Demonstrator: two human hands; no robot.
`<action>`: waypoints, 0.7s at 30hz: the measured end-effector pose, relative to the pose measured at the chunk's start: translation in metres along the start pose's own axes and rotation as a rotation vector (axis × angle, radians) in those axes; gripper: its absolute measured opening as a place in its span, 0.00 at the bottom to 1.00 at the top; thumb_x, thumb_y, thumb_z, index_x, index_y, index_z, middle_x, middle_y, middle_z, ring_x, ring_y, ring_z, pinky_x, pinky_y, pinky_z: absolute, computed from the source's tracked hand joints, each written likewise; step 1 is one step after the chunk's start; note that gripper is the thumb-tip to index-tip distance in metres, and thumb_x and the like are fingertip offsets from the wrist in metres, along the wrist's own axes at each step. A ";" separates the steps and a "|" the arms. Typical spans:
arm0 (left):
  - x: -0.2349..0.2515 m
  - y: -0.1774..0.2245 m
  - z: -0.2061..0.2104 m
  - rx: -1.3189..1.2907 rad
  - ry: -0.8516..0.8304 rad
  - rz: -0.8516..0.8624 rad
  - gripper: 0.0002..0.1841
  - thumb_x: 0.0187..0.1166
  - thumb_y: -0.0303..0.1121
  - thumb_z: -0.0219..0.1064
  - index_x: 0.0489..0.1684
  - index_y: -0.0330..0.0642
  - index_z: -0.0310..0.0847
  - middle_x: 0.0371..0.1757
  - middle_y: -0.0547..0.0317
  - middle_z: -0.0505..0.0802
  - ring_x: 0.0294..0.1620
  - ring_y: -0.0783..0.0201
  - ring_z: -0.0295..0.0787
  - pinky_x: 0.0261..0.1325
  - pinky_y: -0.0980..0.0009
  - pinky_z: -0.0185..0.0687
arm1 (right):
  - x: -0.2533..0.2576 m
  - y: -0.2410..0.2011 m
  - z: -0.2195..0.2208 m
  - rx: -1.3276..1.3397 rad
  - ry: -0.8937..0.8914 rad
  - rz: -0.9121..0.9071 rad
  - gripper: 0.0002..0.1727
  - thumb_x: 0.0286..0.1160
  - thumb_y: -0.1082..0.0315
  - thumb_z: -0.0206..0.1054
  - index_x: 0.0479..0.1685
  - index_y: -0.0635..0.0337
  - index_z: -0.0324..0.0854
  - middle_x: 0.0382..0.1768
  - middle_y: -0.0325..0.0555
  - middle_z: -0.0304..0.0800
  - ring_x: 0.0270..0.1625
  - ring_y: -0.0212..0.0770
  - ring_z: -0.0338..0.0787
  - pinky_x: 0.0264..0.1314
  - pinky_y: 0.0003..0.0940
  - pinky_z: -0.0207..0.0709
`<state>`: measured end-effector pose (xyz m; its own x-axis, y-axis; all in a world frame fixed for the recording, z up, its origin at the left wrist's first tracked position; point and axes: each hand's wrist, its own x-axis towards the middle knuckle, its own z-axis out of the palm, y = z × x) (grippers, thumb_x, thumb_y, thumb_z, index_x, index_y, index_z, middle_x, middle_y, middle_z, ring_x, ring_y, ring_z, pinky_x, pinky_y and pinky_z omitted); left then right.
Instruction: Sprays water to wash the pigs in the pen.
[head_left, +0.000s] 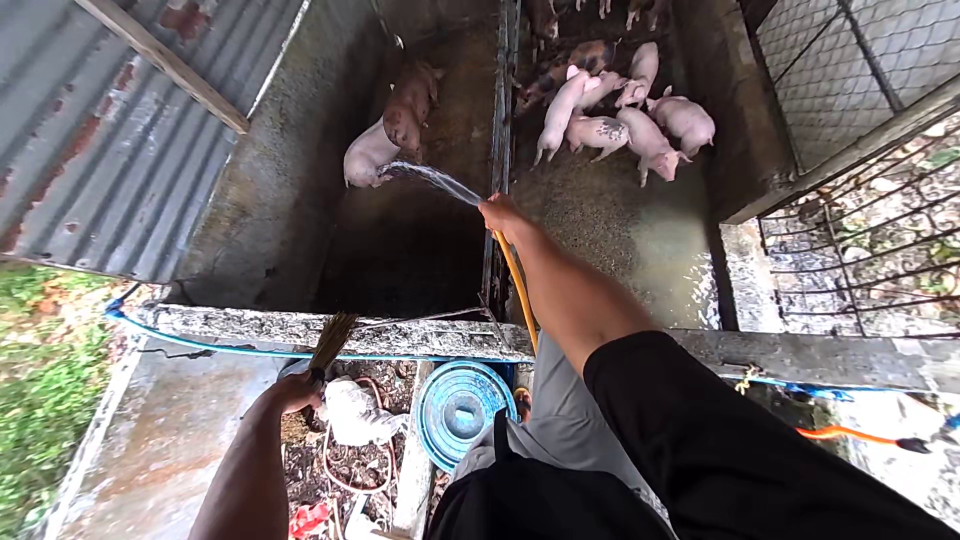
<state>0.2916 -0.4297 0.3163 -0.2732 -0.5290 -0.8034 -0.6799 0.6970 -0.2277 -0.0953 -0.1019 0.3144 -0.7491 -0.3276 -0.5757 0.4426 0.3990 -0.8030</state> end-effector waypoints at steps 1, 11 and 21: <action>0.000 0.000 0.000 0.001 -0.001 -0.002 0.48 0.69 0.42 0.81 0.91 0.39 0.59 0.80 0.33 0.80 0.84 0.37 0.72 0.83 0.36 0.65 | 0.000 0.001 0.000 -0.010 0.005 0.002 0.17 0.88 0.58 0.56 0.66 0.57 0.74 0.31 0.44 0.74 0.27 0.38 0.75 0.28 0.35 0.71; 0.001 0.000 0.000 0.000 -0.001 -0.007 0.49 0.69 0.42 0.81 0.92 0.39 0.58 0.81 0.33 0.79 0.84 0.38 0.72 0.84 0.36 0.64 | 0.000 0.002 -0.004 -0.035 0.000 0.011 0.15 0.88 0.59 0.54 0.62 0.57 0.75 0.28 0.41 0.71 0.23 0.36 0.72 0.24 0.33 0.68; -0.004 0.004 0.000 -0.012 0.005 -0.009 0.48 0.69 0.42 0.82 0.91 0.37 0.60 0.81 0.33 0.78 0.85 0.37 0.71 0.84 0.37 0.63 | -0.004 -0.003 -0.004 -0.027 -0.021 0.006 0.17 0.90 0.58 0.55 0.67 0.56 0.74 0.27 0.41 0.71 0.23 0.36 0.73 0.25 0.33 0.70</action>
<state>0.2899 -0.4251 0.3192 -0.2710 -0.5377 -0.7984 -0.6903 0.6866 -0.2281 -0.0956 -0.0987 0.3192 -0.7358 -0.3431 -0.5838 0.4333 0.4240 -0.7953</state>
